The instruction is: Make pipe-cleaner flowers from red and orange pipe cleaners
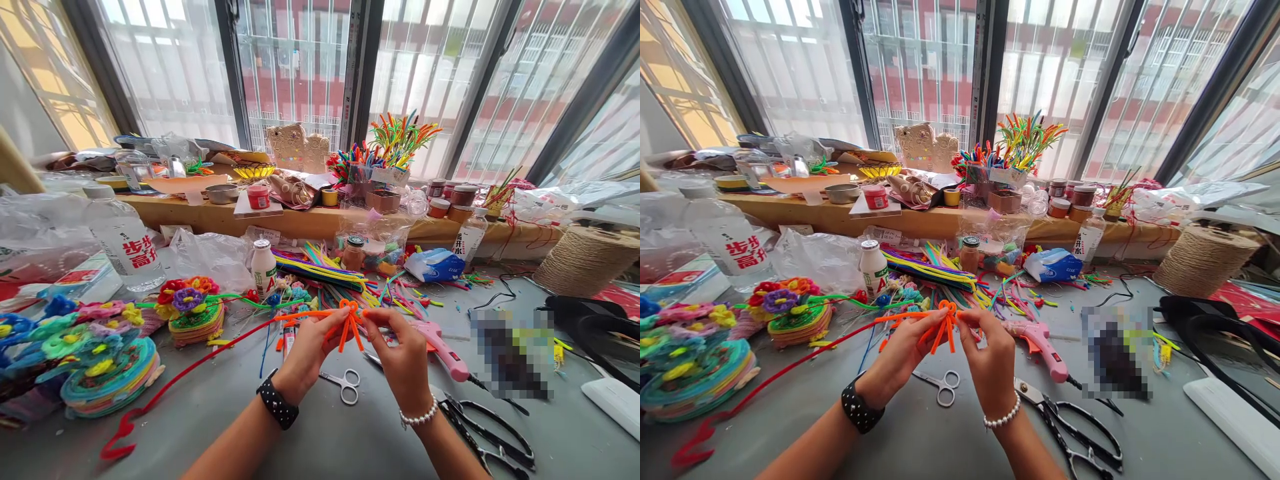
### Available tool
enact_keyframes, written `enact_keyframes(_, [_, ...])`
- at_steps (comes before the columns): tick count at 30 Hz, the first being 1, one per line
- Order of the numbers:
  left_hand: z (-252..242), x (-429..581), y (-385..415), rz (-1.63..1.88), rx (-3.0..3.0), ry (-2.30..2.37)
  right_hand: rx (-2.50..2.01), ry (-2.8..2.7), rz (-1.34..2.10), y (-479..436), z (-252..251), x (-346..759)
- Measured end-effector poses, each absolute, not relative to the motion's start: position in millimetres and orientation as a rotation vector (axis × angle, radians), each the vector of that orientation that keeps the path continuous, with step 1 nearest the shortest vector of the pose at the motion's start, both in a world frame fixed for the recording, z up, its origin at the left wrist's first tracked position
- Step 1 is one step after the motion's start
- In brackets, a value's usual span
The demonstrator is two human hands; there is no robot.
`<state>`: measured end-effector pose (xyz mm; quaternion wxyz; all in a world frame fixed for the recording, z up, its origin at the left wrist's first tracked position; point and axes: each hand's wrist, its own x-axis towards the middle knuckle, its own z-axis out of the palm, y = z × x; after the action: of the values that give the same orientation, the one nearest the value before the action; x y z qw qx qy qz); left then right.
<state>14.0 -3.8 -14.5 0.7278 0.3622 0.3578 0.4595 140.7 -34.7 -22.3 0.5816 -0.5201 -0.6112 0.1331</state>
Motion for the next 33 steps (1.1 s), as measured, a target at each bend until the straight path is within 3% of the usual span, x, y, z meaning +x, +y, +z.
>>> enact_keyframes(33, [-14, 24, -11, 1.111, 0.786, 0.792, -1.170, -1.472, 0.258, -32, -29, 141])
